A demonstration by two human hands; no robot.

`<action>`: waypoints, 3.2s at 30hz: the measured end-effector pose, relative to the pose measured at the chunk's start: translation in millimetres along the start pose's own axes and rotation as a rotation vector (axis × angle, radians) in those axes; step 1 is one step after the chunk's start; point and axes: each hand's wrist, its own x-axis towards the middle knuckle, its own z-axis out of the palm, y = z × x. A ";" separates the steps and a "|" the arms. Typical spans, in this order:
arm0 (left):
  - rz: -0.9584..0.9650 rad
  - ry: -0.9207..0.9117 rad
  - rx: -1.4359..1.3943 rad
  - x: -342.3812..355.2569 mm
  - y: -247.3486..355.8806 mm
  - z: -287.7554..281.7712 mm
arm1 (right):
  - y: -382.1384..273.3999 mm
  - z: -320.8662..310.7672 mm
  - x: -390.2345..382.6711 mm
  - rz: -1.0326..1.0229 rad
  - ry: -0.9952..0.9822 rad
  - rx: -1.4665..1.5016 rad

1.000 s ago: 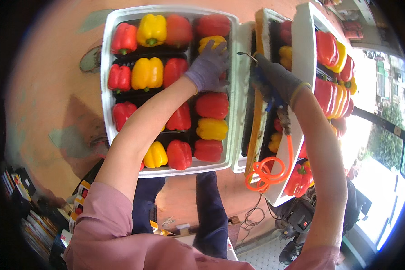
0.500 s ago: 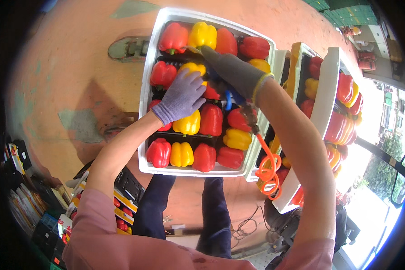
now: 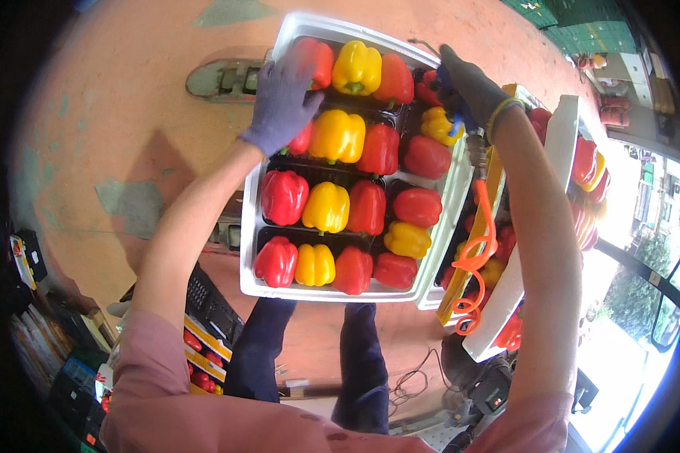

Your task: The person arranges red and yellow bell peppers in white trays using a handheld air gun to adjust their positions. The person repeatedly picks up and places peppers to align them neatly within the trays.

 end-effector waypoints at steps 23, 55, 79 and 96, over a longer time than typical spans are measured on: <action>0.269 -0.084 0.076 30.4 39.0 42.5 | -31.6 55.8 -22.2 -0.195 -0.403 -0.173; -1.015 -0.333 -0.904 -209.6 -23.8 -53.5 | 345.9 32.7 -82.0 0.029 0.311 0.149; -1.175 -0.280 -1.133 -254.2 -19.1 -30.4 | 365.8 46.4 -101.4 0.089 0.025 0.656; -1.238 -0.236 -1.086 -241.3 22.0 -99.0 | 363.2 36.4 -176.5 0.218 0.144 0.616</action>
